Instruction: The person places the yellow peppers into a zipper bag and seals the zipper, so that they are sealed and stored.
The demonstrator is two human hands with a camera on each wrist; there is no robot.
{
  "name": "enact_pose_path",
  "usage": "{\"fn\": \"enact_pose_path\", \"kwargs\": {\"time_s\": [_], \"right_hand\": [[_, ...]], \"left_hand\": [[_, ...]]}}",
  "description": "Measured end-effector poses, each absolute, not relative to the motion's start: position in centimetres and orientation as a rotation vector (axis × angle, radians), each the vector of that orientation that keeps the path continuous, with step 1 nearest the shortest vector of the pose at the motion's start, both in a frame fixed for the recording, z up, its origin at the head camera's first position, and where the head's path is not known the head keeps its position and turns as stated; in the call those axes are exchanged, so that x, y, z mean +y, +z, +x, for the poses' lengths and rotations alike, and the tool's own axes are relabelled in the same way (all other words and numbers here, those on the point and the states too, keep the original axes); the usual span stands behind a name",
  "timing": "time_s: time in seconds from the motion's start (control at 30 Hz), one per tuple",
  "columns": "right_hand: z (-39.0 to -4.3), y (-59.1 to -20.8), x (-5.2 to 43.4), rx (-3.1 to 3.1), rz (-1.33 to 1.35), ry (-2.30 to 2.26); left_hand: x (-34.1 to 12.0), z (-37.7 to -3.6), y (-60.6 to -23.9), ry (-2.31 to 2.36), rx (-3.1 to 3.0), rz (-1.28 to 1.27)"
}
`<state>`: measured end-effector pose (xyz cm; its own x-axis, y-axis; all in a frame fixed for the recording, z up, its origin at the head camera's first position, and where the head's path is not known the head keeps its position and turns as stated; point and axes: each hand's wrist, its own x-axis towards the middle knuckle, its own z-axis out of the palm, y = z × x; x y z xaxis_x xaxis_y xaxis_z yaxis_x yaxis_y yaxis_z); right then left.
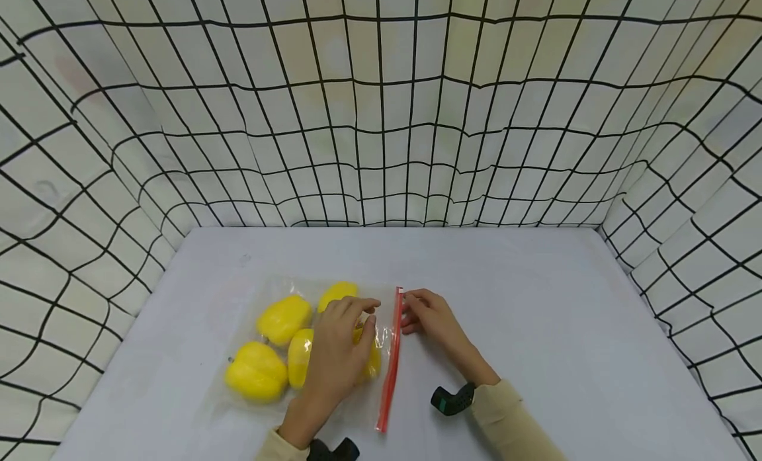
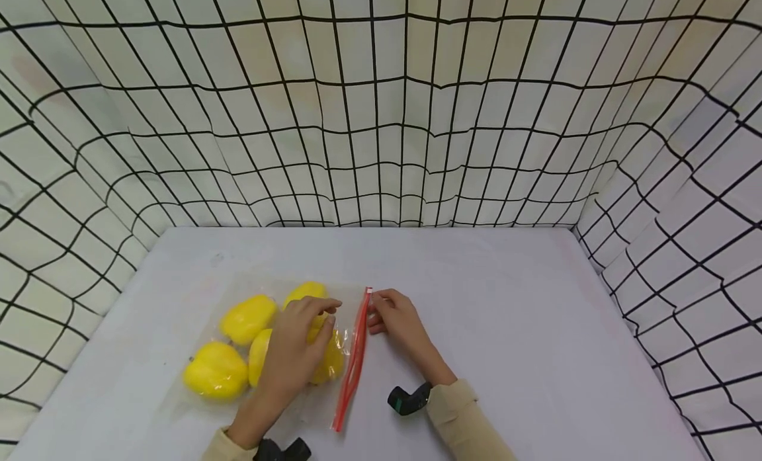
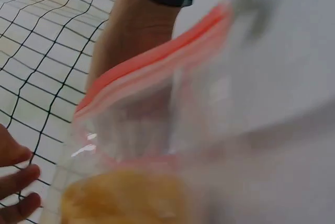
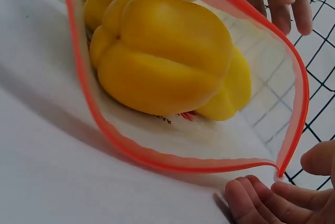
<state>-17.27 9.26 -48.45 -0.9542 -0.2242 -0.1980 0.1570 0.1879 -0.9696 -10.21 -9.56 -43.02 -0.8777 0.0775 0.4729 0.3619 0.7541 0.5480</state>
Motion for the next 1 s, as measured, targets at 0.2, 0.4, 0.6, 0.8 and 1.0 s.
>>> {"fn": "enact_pose_path", "kwargs": {"time_s": [0.2, 0.4, 0.6, 0.8, 1.0], "right_hand": [[-18.3, -48.0, 9.1, 2.192, -0.029, -1.781], [-19.4, -47.8, 8.6, 2.170, 0.058, -1.765], [-20.0, -47.7, 8.3, 2.161, 0.064, -1.799], [-20.3, -47.3, 8.1, 2.205, 0.089, -1.798], [-20.3, -47.6, 7.6, 2.289, 0.102, -1.797]], "left_hand": [[-10.1, -12.9, -41.4, -0.934, -2.811, -0.262], [-10.5, -15.6, -41.2, -0.984, -2.936, -0.304], [-10.6, -18.1, -41.4, -0.946, -2.999, -0.366], [-10.4, -20.4, -42.1, -0.922, -3.127, -0.403], [-10.1, -22.1, -43.0, -0.957, -3.191, -0.453]]}}
